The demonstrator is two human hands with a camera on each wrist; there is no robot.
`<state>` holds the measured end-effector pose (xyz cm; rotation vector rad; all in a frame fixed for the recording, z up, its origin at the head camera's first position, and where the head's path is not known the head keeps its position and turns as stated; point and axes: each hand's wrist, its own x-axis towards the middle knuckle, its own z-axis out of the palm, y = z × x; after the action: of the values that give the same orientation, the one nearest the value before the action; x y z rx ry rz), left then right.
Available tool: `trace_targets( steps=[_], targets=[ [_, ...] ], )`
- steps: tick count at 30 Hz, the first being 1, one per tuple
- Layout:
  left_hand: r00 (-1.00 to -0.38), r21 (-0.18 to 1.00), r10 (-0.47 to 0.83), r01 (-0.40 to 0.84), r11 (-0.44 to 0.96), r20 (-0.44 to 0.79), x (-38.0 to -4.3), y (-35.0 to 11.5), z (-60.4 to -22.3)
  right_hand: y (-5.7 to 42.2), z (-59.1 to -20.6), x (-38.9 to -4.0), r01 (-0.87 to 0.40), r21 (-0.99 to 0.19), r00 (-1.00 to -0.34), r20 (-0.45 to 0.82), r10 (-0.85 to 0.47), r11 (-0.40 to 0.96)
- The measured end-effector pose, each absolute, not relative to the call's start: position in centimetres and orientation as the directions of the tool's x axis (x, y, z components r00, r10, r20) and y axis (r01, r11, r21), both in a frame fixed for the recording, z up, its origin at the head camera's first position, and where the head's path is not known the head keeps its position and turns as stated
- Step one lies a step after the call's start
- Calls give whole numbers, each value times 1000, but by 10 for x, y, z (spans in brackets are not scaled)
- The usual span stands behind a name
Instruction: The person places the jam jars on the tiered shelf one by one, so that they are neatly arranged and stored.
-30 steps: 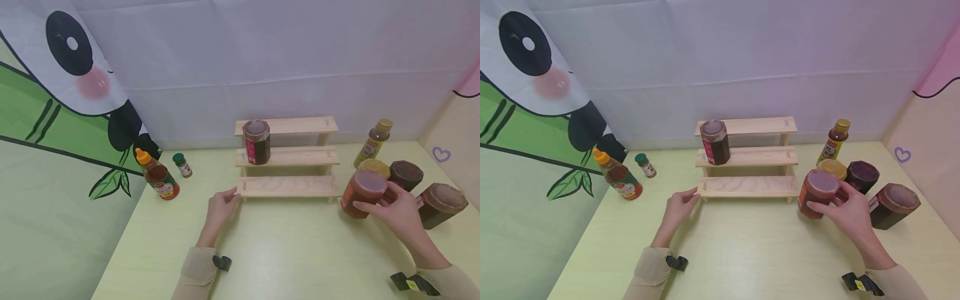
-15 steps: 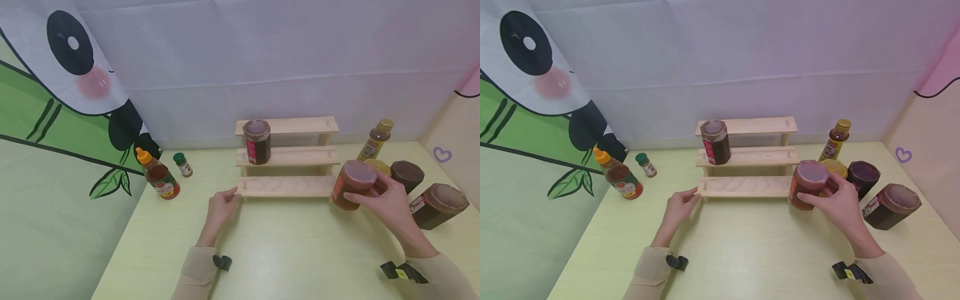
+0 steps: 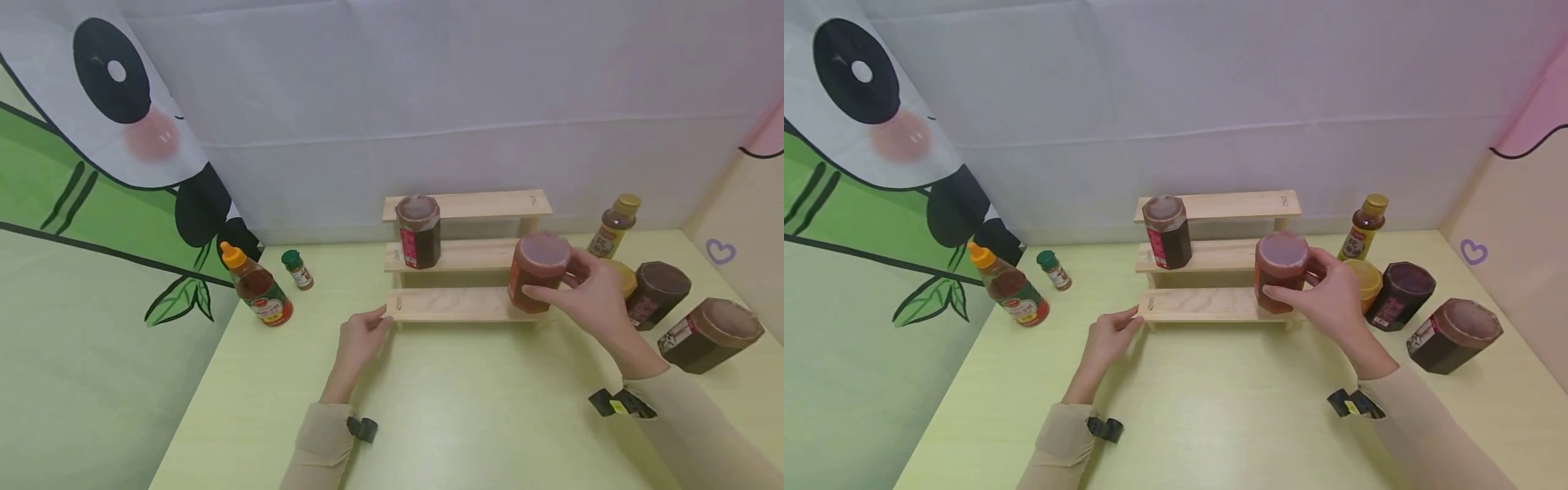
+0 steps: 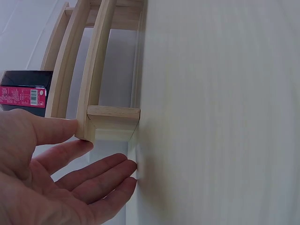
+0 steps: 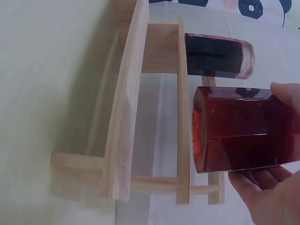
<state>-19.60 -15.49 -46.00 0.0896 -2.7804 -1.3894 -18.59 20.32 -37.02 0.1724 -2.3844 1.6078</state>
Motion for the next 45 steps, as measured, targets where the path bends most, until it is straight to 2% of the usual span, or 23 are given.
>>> trace_targets(
  steps=[7,13,20,29,45],
  targets=[
    [-999,801,-49,-15,598,18,-196,-156,-460,188,-366,-209,-297,-902,-948,318,16,312],
    [-999,801,-45,-8,598,23,-196,-156,-460,176,-361,-224,-277,-921,-957,291,10,273],
    [-998,802,-53,-12,598,24,-197,-156,-459,162,-357,-242,-253,-923,-960,276,41,288],
    [-998,800,-60,-26,600,13,-195,-155,-459,147,-361,-260,-267,-943,-958,282,48,197],
    [-998,800,-53,-20,599,14,-195,-155,-459,134,-364,-275,-253,-943,-962,270,52,217]
  ],
)
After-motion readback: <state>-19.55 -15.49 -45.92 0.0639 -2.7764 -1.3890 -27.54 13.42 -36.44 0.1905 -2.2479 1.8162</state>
